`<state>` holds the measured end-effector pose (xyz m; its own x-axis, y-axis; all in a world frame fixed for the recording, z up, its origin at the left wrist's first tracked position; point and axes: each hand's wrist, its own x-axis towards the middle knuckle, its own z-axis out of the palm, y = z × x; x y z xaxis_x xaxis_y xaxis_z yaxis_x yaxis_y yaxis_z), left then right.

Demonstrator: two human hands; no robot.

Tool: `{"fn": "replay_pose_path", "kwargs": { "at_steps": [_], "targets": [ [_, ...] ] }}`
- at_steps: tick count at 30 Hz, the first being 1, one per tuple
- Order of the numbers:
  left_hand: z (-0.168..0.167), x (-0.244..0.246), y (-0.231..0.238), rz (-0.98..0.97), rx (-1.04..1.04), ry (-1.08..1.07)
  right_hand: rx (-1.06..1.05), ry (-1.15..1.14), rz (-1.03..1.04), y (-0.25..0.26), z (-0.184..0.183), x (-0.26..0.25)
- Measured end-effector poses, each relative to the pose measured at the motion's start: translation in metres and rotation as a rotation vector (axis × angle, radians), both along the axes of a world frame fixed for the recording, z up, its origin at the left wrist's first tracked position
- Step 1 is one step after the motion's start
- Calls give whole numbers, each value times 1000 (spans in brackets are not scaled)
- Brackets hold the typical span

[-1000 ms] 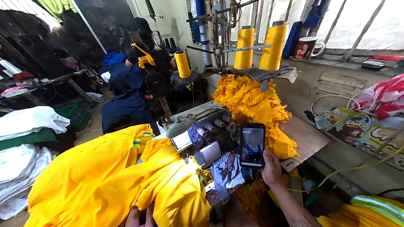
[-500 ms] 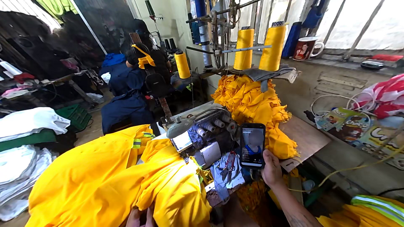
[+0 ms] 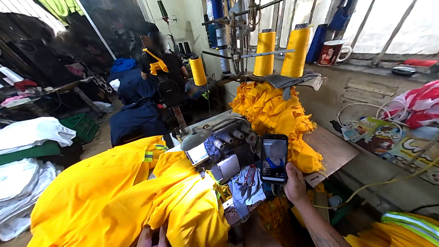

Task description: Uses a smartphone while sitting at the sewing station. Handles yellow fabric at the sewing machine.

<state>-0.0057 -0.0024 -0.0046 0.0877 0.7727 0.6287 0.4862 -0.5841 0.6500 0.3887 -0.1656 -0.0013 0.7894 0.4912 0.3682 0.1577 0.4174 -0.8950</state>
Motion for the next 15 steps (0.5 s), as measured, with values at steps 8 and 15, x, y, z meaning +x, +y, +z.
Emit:
{"fn": "replay_pose_path", "kwargs": {
  "at_steps": [8,15],
  "targets": [
    [3,1,-1,4,-1,-10,-7,-1,-7,0,2,-1],
    [2,1,-1,9,-8,-9,11,1,11,1,0,-1]
  ]
}}
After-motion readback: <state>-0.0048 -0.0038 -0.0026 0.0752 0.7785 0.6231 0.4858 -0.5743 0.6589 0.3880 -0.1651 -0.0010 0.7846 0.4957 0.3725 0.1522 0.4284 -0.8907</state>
